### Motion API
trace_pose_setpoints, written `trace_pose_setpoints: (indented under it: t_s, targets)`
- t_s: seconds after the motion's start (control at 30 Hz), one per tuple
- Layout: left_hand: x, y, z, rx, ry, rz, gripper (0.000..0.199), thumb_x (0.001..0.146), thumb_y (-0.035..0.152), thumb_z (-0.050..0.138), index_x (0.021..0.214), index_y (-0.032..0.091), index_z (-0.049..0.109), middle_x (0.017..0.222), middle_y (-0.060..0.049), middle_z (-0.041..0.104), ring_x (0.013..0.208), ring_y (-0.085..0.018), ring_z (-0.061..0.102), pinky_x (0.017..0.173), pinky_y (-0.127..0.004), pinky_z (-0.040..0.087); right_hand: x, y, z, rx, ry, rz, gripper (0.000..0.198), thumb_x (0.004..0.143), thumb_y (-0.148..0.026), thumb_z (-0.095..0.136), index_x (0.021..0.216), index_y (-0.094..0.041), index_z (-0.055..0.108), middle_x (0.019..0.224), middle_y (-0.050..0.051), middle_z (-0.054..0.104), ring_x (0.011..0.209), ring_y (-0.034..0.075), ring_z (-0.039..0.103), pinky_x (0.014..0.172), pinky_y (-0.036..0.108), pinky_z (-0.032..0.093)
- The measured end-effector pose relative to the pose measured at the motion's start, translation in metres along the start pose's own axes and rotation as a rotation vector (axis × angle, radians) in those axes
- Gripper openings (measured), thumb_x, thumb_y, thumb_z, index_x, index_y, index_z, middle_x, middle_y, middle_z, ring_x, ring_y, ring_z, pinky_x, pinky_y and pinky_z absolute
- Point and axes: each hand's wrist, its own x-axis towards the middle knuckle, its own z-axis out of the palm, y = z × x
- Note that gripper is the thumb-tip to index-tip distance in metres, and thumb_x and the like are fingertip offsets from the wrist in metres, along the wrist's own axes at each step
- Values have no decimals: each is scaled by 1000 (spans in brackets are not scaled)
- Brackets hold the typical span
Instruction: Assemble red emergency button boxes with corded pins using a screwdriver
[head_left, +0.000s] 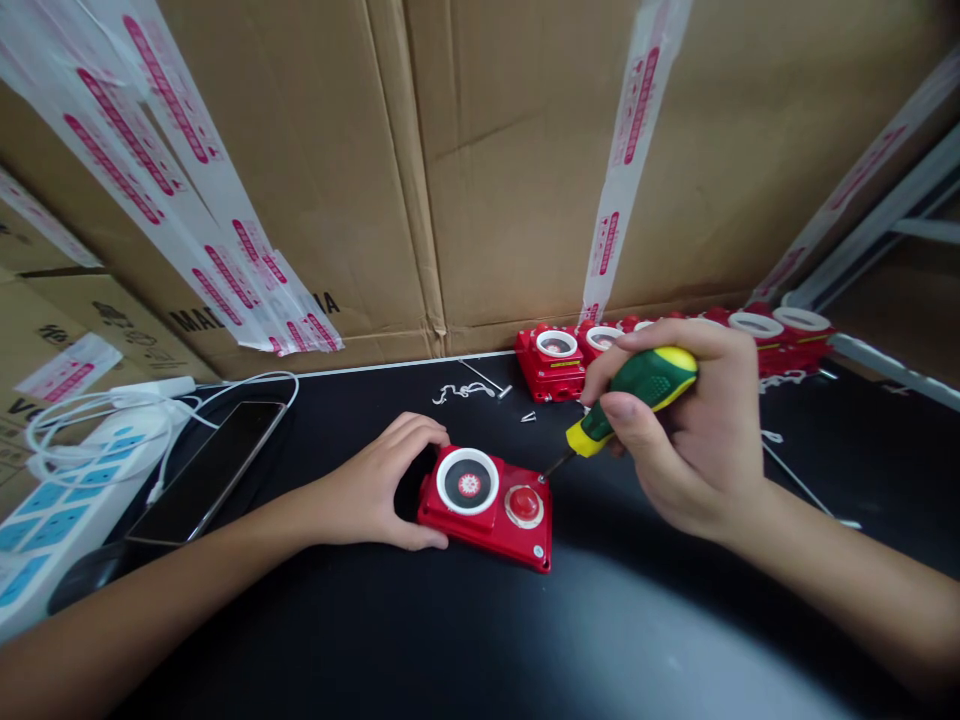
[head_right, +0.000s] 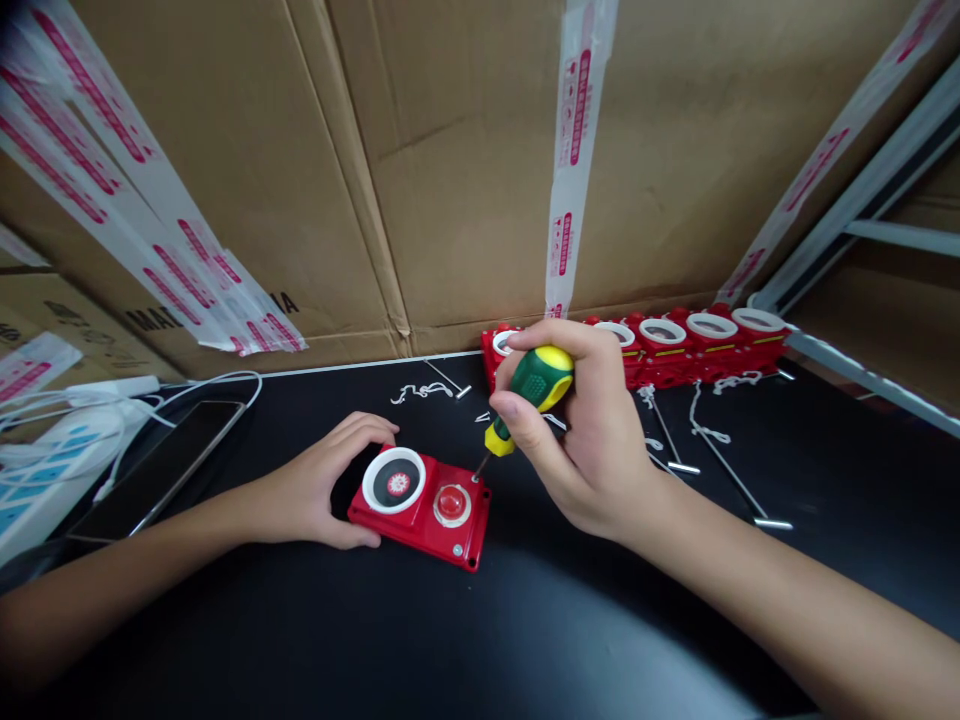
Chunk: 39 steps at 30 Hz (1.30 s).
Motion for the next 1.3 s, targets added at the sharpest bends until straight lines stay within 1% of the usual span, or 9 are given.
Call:
trace_pose_setpoints:
  t_s: [0.17,0.33,0.47,0.57,0.8,0.9,1.0,1.1,1.3]
  targets:
    - [2,2,-1,-1,4,14,82,74,56,98,134,28,51,146,-14,55,138,-39,54,117,-61,48,1,-6,-2,-12,-30,60,33,105,-28,67,134,-35,54,103,5,66,83,26,66,77,49,56]
    - [2,3,-1,-4,8,9,82,72,59,98,132,27,52,144,-15,56,136,-39,55,115,-61,50,22,-31,4,272,-70,355,20,101,-23,72,117,-31,61,104,4,68,95,24,65,79,39,54]
    - [2,2,1,-5,16,18,86,69,61,99,131,26,50,143,-16,56,136,-40,55,115,-61,50,45,-46,23,717,-60,534,10,94,-25,69,86,-25,63,75,-1,58,67,17,56,62,32,47]
    - [2,1,1,-24,30,-24,89,69,62,100,134,25,50,142,-16,56,134,-39,57,115,-60,50,58,-47,40,802,-65,531,44,97,-43,66,60,-24,53,51,-5,40,46,12,34,46,30,28]
    - [1,1,-4,-106,34,-107,79,74,52,98,134,28,54,135,-10,61,124,-34,64,108,-54,54,65,-35,44,895,-567,446,55,107,-39,63,56,-21,49,47,-6,42,44,8,34,48,29,26]
    - [2,1,-3,-87,47,-105,82,73,52,99,136,27,52,136,-11,60,125,-36,64,108,-55,54,72,-31,39,862,-468,442,30,110,-28,55,81,-21,60,58,-6,53,50,10,46,55,27,40]
    - [2,1,-1,-64,53,-78,82,73,51,99,136,27,51,136,-12,59,126,-36,62,110,-56,52,79,-30,39,706,-182,451,16,107,-15,53,95,-22,61,71,-4,62,66,13,62,66,28,50]
    - [2,0,0,-41,53,-53,81,73,50,99,135,27,51,136,-11,60,127,-35,62,110,-56,52,81,-31,41,682,51,486,18,102,-9,53,92,-23,59,60,-8,51,53,12,47,54,26,41]
    - [2,-2,1,-44,42,-51,87,71,59,100,136,26,52,140,-14,58,132,-38,59,113,-58,51,80,-28,34,934,-205,532,21,85,-9,51,70,-22,59,47,-9,35,41,8,19,41,22,19]
